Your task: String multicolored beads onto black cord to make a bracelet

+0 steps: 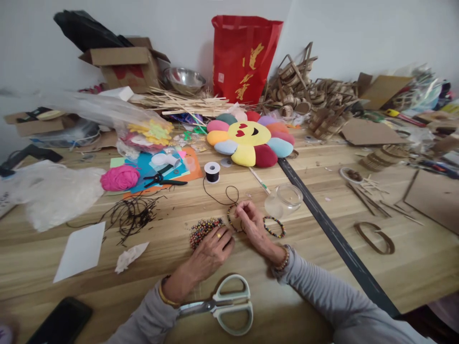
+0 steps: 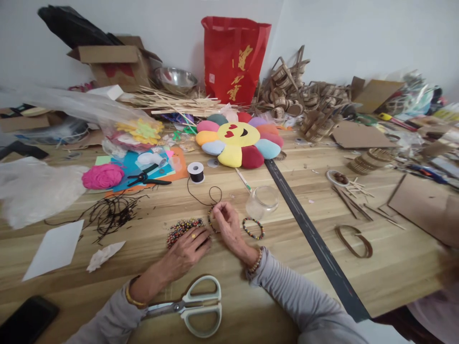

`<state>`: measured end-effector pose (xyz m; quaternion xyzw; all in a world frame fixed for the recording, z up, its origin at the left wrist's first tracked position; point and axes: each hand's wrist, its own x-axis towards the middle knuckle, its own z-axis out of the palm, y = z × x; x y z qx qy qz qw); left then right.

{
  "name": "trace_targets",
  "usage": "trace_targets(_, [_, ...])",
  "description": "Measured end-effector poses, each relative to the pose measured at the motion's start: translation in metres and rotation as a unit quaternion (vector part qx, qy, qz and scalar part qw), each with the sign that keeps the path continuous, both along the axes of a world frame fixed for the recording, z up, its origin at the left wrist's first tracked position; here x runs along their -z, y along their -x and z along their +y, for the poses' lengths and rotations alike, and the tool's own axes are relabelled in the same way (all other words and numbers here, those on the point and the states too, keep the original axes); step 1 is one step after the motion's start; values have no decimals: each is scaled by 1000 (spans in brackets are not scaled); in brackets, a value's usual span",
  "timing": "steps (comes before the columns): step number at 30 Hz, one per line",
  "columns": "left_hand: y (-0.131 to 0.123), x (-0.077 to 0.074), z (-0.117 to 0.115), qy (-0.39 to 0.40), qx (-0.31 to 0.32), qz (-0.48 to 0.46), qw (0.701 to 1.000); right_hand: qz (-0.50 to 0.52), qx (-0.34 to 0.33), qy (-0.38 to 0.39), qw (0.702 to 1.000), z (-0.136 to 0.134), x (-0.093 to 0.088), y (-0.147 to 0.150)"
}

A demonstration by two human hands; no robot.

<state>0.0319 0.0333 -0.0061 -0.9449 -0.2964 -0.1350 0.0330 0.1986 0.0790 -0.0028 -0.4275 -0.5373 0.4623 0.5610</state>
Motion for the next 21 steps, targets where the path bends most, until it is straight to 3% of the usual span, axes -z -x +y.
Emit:
trace_targets(9, [7, -5, -1, -11, -14, 3, 1000, -9, -5, 18, 1000, 1, 1, 0])
trace_targets(21, [11, -11, -2, 12, -49, -122, 991, 23, -27, 45, 998, 0, -4, 1])
